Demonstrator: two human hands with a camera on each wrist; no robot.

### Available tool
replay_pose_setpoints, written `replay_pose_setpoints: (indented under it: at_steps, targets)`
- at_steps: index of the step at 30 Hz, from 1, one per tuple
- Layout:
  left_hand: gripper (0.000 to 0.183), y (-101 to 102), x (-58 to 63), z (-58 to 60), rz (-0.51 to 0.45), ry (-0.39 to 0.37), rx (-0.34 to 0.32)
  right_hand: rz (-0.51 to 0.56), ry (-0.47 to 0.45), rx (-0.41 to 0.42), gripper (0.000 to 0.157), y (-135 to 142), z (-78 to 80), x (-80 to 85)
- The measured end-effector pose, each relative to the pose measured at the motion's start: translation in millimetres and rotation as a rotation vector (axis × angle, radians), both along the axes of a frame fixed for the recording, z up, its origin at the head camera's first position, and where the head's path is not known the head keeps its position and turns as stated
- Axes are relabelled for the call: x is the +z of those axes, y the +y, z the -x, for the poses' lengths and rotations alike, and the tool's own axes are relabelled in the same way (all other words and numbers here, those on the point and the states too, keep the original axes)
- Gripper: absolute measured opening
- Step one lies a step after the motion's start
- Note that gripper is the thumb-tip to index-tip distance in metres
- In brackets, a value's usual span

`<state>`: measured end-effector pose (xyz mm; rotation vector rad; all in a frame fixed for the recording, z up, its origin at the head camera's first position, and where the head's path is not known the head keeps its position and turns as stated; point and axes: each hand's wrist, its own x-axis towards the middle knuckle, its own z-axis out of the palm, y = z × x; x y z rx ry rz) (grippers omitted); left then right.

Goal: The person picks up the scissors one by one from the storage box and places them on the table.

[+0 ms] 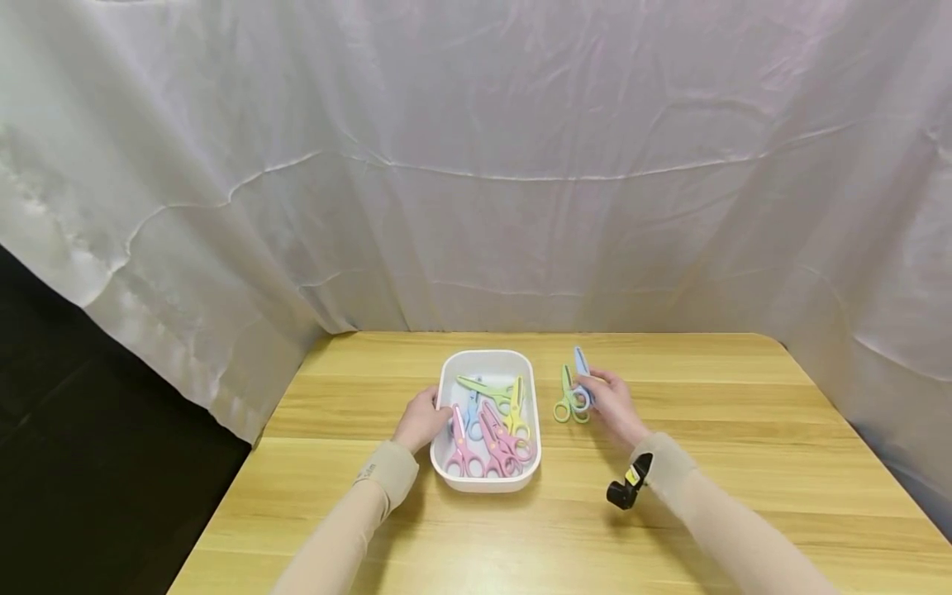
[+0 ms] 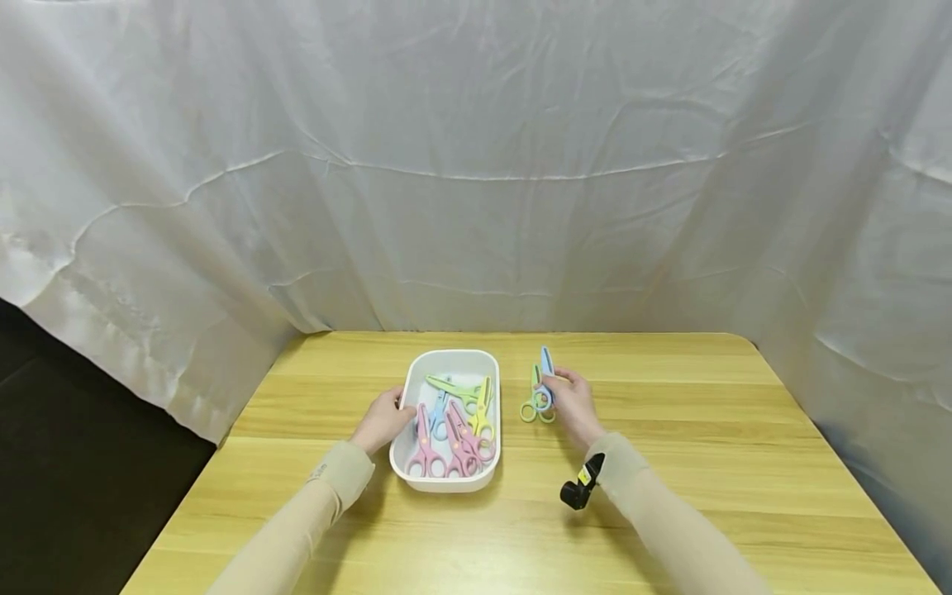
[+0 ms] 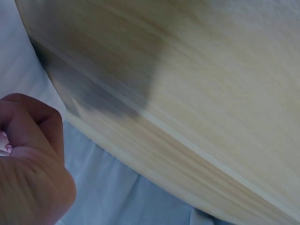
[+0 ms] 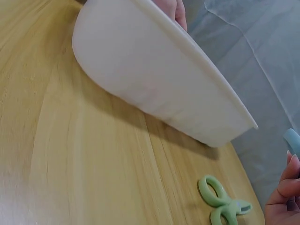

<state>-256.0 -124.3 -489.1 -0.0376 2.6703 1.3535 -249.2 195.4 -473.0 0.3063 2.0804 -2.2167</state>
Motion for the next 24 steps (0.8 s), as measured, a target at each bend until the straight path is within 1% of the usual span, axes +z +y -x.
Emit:
replay_pose_setpoints:
  at_steps: [6,9,16,24]
  targets:
    - [0.044,-0.2,0.4,-0.5,-0.005,-0.004,0.000,0.016,-0.007,-0.007,0.057,11.1,0.8,-1.5]
    - [0.044,-0.2,0.7,-0.4,-0.009,-0.007,0.001,0.003,-0.012,-0.007,0.059,15.8,0.8,-3.2]
    - [0.044,0.2,1.9,-0.1,-0.004,-0.007,0.004,-0.060,-0.019,-0.015,0.063,27.3,1.8,-8.0]
    - [0.043,0.6,1.3,-0.4,0.002,-0.013,0.013,-0.185,-0.032,-0.011,0.064,40.2,0.9,-15.4]
